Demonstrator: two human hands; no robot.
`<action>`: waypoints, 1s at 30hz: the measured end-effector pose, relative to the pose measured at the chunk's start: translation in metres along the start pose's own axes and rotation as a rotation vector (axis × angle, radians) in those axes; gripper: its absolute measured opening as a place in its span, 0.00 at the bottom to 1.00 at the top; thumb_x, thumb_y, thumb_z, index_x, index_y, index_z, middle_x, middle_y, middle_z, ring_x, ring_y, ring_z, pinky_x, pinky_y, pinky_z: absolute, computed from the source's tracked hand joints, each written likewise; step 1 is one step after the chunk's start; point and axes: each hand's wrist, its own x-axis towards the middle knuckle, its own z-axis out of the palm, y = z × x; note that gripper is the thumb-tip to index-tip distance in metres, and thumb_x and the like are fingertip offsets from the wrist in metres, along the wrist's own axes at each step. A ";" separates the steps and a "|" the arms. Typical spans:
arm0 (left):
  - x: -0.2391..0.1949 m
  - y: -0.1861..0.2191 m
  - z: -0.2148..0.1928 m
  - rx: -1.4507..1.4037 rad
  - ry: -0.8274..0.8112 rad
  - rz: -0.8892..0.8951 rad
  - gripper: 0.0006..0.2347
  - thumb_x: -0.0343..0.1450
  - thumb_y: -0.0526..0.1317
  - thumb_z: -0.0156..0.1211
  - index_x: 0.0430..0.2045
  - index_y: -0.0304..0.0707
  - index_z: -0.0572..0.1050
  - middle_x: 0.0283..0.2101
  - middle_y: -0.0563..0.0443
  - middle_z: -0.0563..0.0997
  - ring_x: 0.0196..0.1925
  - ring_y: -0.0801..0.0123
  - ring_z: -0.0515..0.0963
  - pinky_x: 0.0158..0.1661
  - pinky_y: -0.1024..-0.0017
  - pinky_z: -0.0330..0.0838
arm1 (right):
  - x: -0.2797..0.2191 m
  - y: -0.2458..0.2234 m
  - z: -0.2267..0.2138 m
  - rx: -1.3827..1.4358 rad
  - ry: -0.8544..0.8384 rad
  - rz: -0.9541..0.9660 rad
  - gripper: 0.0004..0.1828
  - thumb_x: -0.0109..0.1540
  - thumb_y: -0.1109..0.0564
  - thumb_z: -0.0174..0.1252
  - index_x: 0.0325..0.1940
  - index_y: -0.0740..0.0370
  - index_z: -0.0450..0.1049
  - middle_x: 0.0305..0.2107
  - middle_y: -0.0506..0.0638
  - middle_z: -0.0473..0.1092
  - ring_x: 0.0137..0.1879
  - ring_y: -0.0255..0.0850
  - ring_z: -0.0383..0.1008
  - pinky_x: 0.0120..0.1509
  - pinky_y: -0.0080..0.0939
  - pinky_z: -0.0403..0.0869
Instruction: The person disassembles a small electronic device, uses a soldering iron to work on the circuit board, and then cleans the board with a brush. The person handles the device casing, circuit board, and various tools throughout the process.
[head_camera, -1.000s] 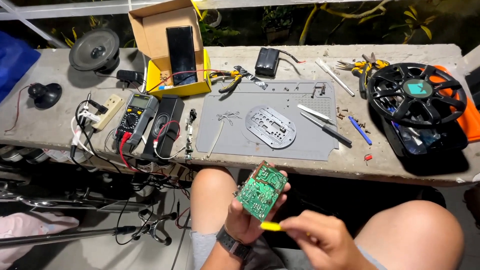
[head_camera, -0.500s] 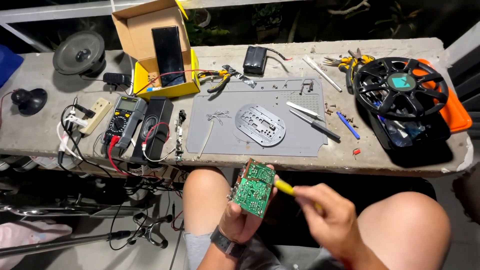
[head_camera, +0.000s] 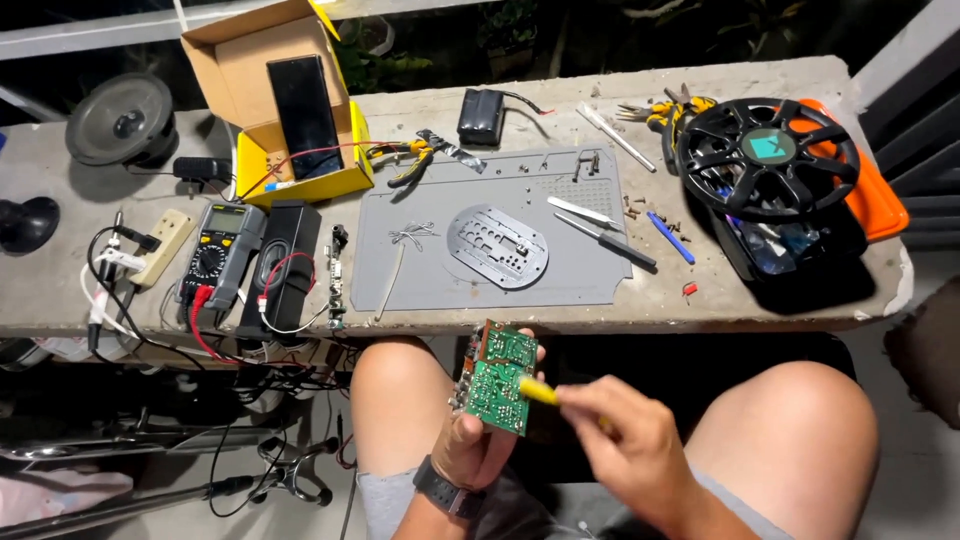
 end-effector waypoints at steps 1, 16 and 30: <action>-0.001 0.000 0.001 0.002 0.000 -0.008 0.55 0.69 0.54 0.94 0.87 0.44 0.54 0.86 0.34 0.62 0.83 0.44 0.70 0.79 0.53 0.68 | -0.003 0.000 0.002 0.001 0.007 0.005 0.12 0.67 0.64 0.70 0.54 0.57 0.88 0.38 0.49 0.85 0.34 0.34 0.82 0.36 0.32 0.76; -0.014 0.001 0.019 0.197 -0.050 0.014 0.55 0.72 0.57 0.96 0.87 0.45 0.53 0.88 0.42 0.59 0.86 0.49 0.65 0.80 0.52 0.61 | -0.018 -0.018 -0.003 -0.025 0.089 0.056 0.10 0.68 0.65 0.70 0.53 0.61 0.86 0.35 0.50 0.83 0.35 0.38 0.82 0.41 0.36 0.80; -0.021 -0.002 0.013 0.337 -0.052 -0.012 0.60 0.66 0.53 1.00 0.86 0.46 0.51 0.90 0.44 0.53 0.87 0.45 0.63 0.84 0.48 0.55 | -0.032 -0.021 -0.004 0.037 0.056 0.085 0.11 0.67 0.65 0.71 0.54 0.59 0.87 0.31 0.46 0.79 0.31 0.34 0.76 0.36 0.34 0.76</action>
